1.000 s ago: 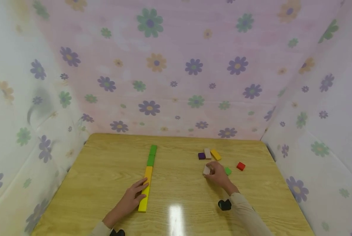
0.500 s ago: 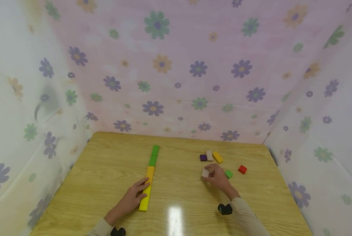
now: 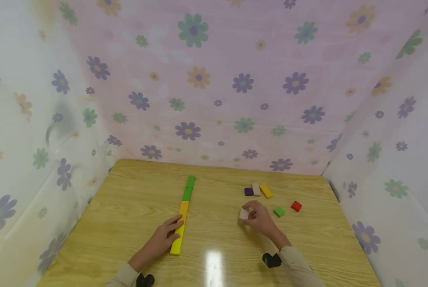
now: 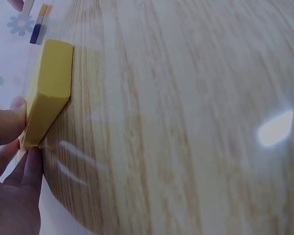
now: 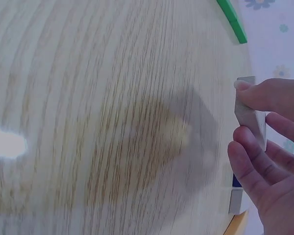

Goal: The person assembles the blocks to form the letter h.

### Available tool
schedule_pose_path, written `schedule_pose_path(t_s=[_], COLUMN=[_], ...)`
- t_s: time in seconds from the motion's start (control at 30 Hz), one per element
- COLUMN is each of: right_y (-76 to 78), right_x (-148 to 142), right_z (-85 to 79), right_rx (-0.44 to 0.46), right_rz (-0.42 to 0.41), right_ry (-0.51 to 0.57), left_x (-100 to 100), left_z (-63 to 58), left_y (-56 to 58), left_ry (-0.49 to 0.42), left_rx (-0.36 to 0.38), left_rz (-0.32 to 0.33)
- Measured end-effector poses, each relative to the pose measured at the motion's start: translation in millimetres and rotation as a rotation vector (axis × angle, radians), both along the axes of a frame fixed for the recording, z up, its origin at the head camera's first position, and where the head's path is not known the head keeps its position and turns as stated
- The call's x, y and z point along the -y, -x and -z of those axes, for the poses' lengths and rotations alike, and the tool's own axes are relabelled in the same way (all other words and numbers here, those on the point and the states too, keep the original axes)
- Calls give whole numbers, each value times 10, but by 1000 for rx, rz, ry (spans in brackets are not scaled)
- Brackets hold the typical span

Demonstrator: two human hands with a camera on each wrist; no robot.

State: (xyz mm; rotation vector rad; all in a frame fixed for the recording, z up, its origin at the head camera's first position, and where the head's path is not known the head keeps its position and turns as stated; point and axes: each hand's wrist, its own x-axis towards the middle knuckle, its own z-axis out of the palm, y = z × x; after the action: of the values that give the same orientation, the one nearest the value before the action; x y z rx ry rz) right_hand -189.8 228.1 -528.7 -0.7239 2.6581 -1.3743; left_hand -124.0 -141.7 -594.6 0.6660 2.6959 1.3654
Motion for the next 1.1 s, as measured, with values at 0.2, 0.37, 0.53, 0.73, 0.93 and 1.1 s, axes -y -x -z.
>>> schedule_pose_path(t_s=[0.2,0.37,0.53,0.73,0.93,1.1], right_y=[8,-44,-135,-220,-385,-461], right_x=[65,123,193,301,438,477], right_z=[147,167,122,80,-82,-9], right_rx=[-46,-35,-41,-27,-12,-2], right_rz=[-69,-103,-124,-146,-178,-172], right_ry=[8,-1,0,-1,46,53], left_x=[1,-9,-26,-15,2,-1], left_z=[30,29,15,-2,1,-4], left_y=[-6,-20,-8,8,2,-8], left_ry=[-5,12,10,-3,-9,-13], left_rx=[3,-14,-46,-34,-30,-17], left_rz=[-9,-21,-9,9,4,1])
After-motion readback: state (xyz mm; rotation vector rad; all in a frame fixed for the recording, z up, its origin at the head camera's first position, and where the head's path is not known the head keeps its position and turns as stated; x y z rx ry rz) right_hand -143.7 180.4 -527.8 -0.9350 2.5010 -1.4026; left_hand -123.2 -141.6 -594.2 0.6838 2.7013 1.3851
